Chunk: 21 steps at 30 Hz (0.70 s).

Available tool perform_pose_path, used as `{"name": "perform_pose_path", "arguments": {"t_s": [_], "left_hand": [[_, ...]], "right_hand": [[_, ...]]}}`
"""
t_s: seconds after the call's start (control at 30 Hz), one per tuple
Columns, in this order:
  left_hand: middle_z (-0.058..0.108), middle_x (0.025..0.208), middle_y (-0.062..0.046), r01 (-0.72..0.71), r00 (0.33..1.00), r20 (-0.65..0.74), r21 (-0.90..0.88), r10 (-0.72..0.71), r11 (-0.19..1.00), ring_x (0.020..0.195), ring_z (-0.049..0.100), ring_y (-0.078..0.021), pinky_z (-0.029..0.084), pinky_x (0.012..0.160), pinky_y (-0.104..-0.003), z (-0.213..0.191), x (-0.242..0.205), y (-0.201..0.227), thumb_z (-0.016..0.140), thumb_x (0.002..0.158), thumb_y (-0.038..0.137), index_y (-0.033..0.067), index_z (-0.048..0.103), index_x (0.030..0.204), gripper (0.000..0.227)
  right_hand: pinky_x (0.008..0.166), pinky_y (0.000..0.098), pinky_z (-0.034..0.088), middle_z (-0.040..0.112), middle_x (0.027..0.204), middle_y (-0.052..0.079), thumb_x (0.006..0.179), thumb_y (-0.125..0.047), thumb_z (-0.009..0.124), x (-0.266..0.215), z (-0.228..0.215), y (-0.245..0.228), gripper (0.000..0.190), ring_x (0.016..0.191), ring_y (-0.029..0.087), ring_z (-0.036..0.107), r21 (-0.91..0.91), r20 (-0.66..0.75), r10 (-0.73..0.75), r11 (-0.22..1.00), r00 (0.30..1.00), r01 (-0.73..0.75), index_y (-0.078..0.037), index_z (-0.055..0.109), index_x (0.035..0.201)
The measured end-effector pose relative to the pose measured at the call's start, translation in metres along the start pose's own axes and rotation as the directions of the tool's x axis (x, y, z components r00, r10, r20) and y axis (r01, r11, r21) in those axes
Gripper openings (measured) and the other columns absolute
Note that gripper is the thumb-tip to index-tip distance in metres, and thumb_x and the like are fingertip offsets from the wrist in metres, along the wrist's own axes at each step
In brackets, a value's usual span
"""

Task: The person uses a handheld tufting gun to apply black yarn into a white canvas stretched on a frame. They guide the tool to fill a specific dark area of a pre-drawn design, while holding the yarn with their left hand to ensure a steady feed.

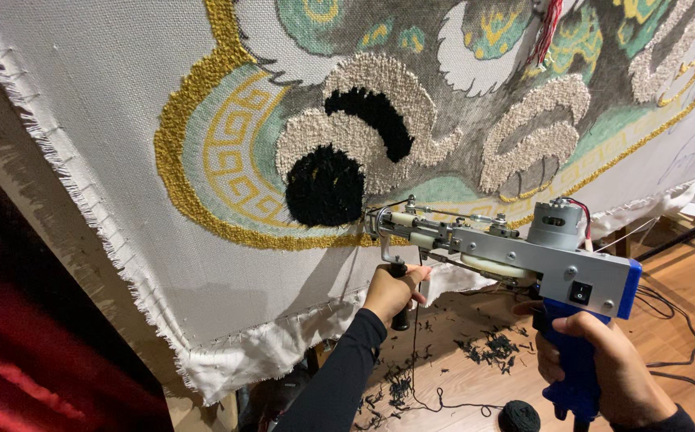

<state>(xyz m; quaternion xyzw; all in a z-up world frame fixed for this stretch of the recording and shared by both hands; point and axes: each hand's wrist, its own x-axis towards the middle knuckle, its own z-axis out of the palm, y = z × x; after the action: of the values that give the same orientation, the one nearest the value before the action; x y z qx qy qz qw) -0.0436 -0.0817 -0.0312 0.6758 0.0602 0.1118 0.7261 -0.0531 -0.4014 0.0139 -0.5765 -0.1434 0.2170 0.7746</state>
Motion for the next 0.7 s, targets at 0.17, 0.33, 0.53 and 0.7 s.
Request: {"name": "perform_pose_path", "arguments": {"t_s": [0.17,0.33,0.53,0.7], "left_hand": [[0.071,0.067,-0.004,0.036,0.999,-0.031,0.036,-0.035,0.999,0.050,0.065,-0.0104,0.042,0.042,-0.025,-0.005,0.002,0.005,0.072,0.093,0.031,0.0071,0.079,0.104,0.027],[0.066,0.064,-0.004,0.066,0.997,-0.050,0.058,-0.063,0.996,0.045,0.057,-0.0094,0.041,0.041,-0.026,-0.015,0.009,0.006,0.073,0.093,0.039,0.0040,0.080,0.102,0.036],[0.066,0.063,0.000,0.088,0.994,-0.079,0.091,-0.081,0.992,0.043,0.054,-0.0092,0.039,0.040,-0.028,-0.043,0.021,0.004,0.073,0.092,0.039,0.0047,0.079,0.103,0.037],[0.067,0.074,-0.002,0.122,0.987,-0.123,0.130,-0.107,0.984,0.042,0.052,-0.0104,0.040,0.038,-0.029,-0.058,0.022,0.012,0.072,0.093,0.037,0.0037,0.079,0.106,0.036]], "right_hand": [[0.041,0.0426,0.044,0.052,0.064,0.016,0.094,-0.020,0.056,-0.003,0.015,0.001,0.027,0.049,0.027,0.052,-0.064,-0.121,-0.041,0.997,0.992,0.033,0.006,0.052,0.086],[0.039,0.0416,0.044,0.052,0.060,0.015,0.090,-0.017,0.058,-0.007,0.054,-0.006,0.024,0.046,0.025,0.051,-0.215,-0.193,-0.081,0.976,0.978,0.038,0.008,0.057,0.092],[0.039,0.0352,0.041,0.052,0.054,0.011,0.081,-0.013,0.059,-0.005,0.107,0.000,0.032,0.042,0.021,0.049,-0.289,-0.185,-0.172,0.951,0.968,0.114,0.006,0.065,0.107],[0.037,0.0363,0.041,0.050,0.051,0.011,0.081,-0.016,0.060,0.002,0.119,0.013,0.032,0.039,0.021,0.048,-0.229,-0.220,-0.121,0.971,0.968,0.070,0.004,0.069,0.105]]}}
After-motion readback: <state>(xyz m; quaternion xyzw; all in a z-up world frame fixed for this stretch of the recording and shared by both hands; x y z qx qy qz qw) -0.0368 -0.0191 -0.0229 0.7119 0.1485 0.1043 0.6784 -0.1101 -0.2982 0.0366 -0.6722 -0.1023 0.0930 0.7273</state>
